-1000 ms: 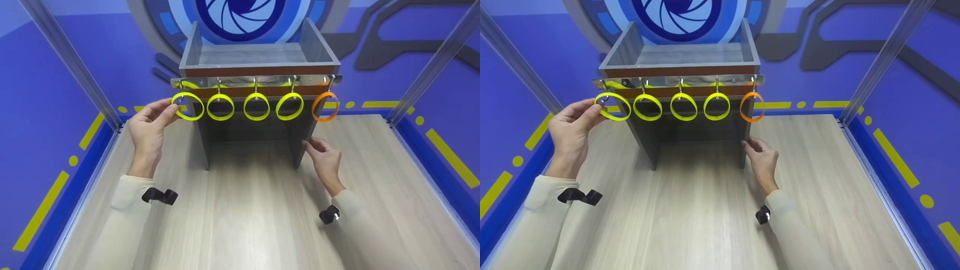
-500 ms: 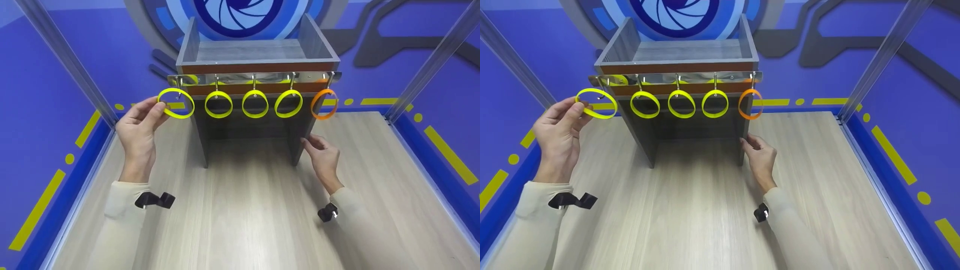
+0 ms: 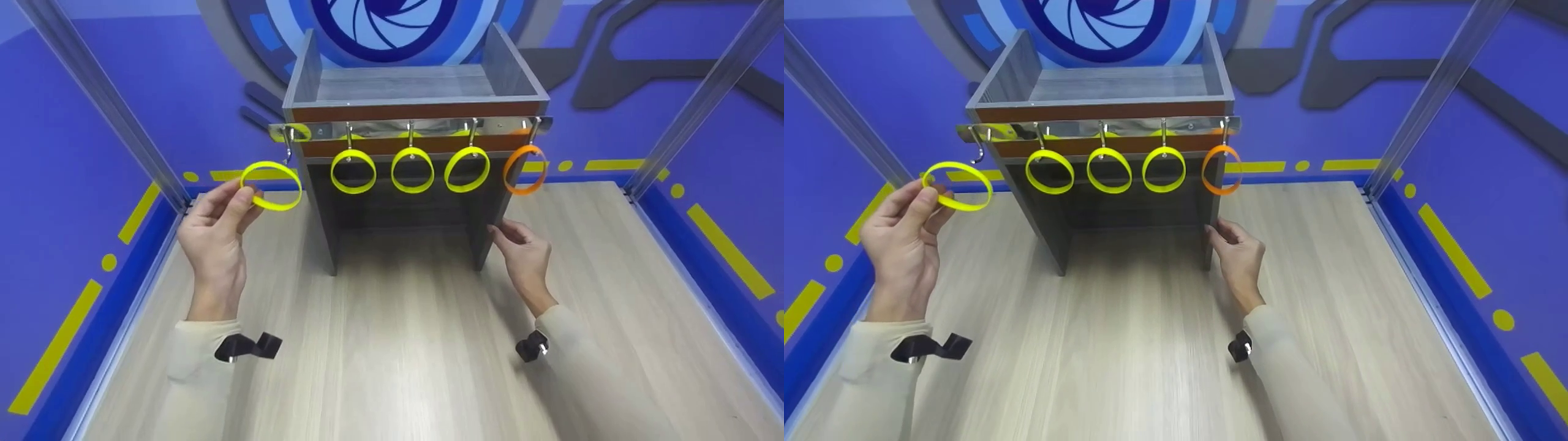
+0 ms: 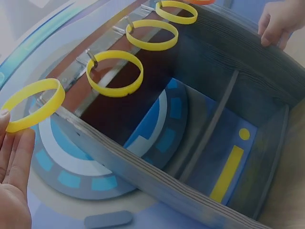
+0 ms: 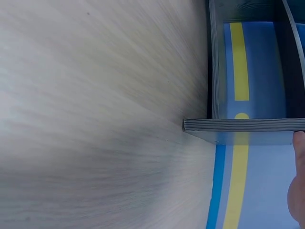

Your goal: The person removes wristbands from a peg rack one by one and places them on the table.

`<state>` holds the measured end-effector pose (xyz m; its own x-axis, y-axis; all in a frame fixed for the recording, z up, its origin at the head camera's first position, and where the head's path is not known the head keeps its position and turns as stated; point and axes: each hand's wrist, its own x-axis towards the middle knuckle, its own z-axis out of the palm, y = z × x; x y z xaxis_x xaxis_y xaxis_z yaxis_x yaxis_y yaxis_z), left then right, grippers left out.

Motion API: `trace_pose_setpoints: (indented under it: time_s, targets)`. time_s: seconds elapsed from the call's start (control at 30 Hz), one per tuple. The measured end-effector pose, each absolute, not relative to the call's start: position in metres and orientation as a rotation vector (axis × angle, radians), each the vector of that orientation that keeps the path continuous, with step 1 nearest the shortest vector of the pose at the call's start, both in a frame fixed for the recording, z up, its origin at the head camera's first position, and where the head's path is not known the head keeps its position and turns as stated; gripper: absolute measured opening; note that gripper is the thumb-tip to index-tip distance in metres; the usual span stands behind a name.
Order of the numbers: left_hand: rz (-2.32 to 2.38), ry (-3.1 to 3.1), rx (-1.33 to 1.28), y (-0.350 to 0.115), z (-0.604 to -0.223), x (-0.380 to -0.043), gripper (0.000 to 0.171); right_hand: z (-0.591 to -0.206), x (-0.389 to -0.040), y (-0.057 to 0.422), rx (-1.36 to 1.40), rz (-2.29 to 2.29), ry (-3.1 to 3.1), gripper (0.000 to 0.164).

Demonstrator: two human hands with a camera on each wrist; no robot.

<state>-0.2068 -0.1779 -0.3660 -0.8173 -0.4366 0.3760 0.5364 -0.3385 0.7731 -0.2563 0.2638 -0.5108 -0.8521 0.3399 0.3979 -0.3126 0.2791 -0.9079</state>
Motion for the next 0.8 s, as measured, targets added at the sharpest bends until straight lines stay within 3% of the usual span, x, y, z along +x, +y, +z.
trace_pose_setpoints:
  time_s: [0.57,0.8]
  targets:
    - [-2.201,-1.392,0.206,-0.195,-0.436,-0.207,0.035,-0.514,-0.258,0.265,-0.050,1.625,-2.005,0.023]
    - [-2.218,-1.420,0.319,-0.198,-0.464,-0.212,0.024,-0.507,-0.254,0.259,-0.061,1.635,-2.010,0.022]
